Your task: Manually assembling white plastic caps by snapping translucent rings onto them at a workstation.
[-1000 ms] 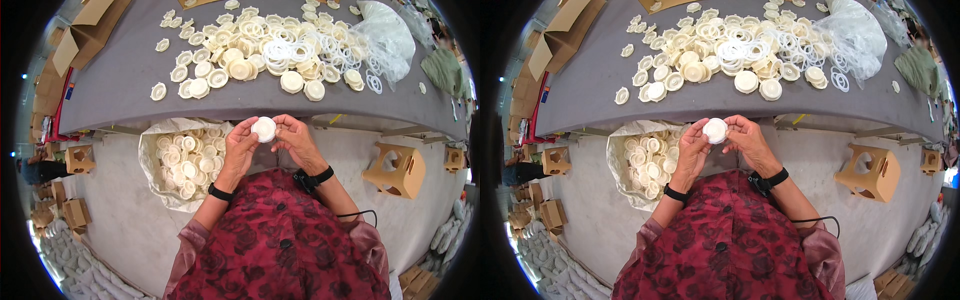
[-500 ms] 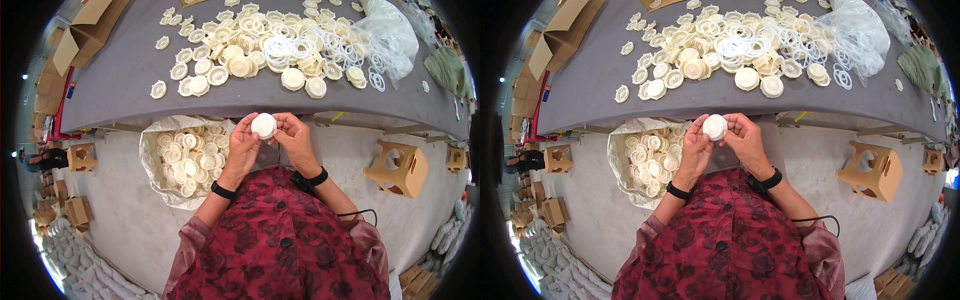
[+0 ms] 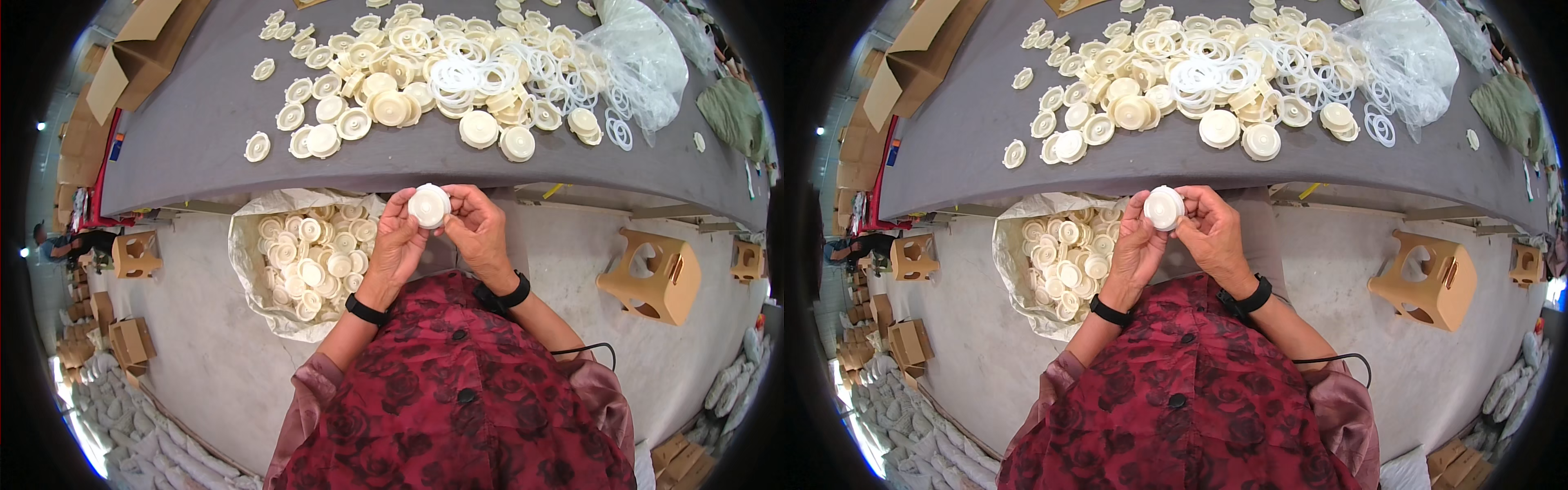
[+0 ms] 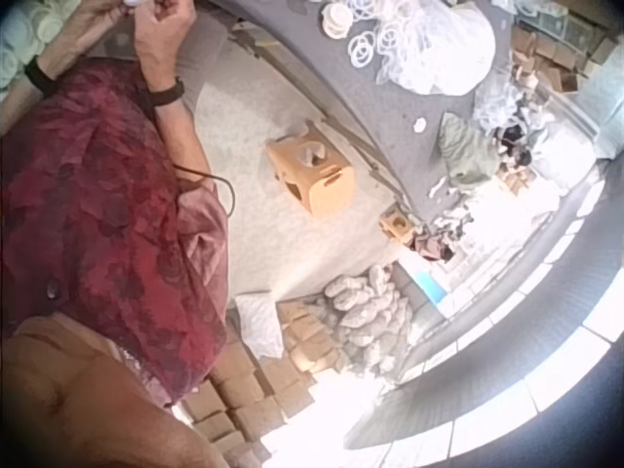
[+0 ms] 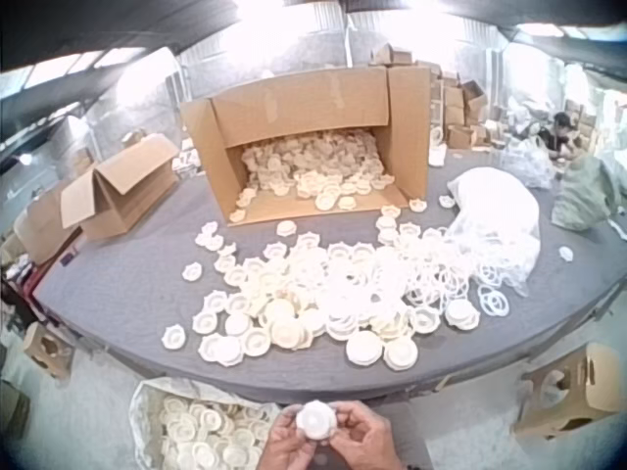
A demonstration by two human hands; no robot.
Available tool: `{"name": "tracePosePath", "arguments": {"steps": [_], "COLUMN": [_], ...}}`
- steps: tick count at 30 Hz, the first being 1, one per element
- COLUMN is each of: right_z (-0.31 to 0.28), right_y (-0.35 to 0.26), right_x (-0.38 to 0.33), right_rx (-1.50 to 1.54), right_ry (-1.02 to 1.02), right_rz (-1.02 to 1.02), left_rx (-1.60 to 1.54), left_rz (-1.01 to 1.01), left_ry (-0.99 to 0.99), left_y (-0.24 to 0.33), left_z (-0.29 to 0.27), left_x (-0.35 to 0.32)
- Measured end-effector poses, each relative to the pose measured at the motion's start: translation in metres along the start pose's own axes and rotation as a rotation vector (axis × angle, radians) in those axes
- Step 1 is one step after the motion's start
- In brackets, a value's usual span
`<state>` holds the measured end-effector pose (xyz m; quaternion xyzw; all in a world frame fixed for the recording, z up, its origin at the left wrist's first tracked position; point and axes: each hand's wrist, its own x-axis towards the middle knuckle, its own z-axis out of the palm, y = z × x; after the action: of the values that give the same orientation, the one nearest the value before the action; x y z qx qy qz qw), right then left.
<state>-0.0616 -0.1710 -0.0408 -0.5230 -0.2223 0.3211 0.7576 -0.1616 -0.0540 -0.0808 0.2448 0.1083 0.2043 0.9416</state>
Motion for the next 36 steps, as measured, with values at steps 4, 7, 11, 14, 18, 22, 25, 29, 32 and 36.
{"name": "tracePosePath", "arguments": {"steps": [4,7,11,14,18,22,25,29,32,36], "right_z": [-0.002,-0.012,-0.018,-0.025,-0.015,-0.012,-0.013,-0.016,-0.019,-0.016], "right_y": [-0.002,-0.001,-0.004,-0.006,-0.02,-0.03,-0.031,-0.023,-0.03,-0.027], "right_x": [0.001,0.002,0.005,0.01,0.01,0.01,0.011,0.011,0.01,0.005], "right_rx": [-0.039,-0.086,-0.147,-0.222,-0.171,-0.478,-0.59,-0.339,-0.005,0.029], "right_ry": [0.046,0.018,-0.041,-0.155,-0.139,-0.199,-0.244,-0.195,-0.05,-0.011], "right_rz": [0.0,0.025,0.055,0.053,0.107,-0.1,-0.113,-0.041,0.107,0.033], "left_rx": [-0.052,0.01,0.121,0.184,0.276,0.566,0.775,0.816,0.506,0.527], "left_rz": [-0.021,-0.027,-0.054,-0.063,-0.097,-0.053,-0.042,-0.079,-0.043,-0.011], "left_ry": [0.018,0.019,-0.058,-0.109,-0.077,-0.045,-0.057,-0.033,-0.041,-0.078], "left_y": [0.002,0.009,0.018,0.026,0.036,0.039,0.044,0.048,0.043,0.026], "left_z": [0.0,0.009,0.003,-0.004,0.006,0.018,0.028,0.031,0.036,0.017], "left_x": [0.0,-0.001,-0.001,-0.001,-0.001,0.0,0.0,0.003,0.006,-0.009]}}
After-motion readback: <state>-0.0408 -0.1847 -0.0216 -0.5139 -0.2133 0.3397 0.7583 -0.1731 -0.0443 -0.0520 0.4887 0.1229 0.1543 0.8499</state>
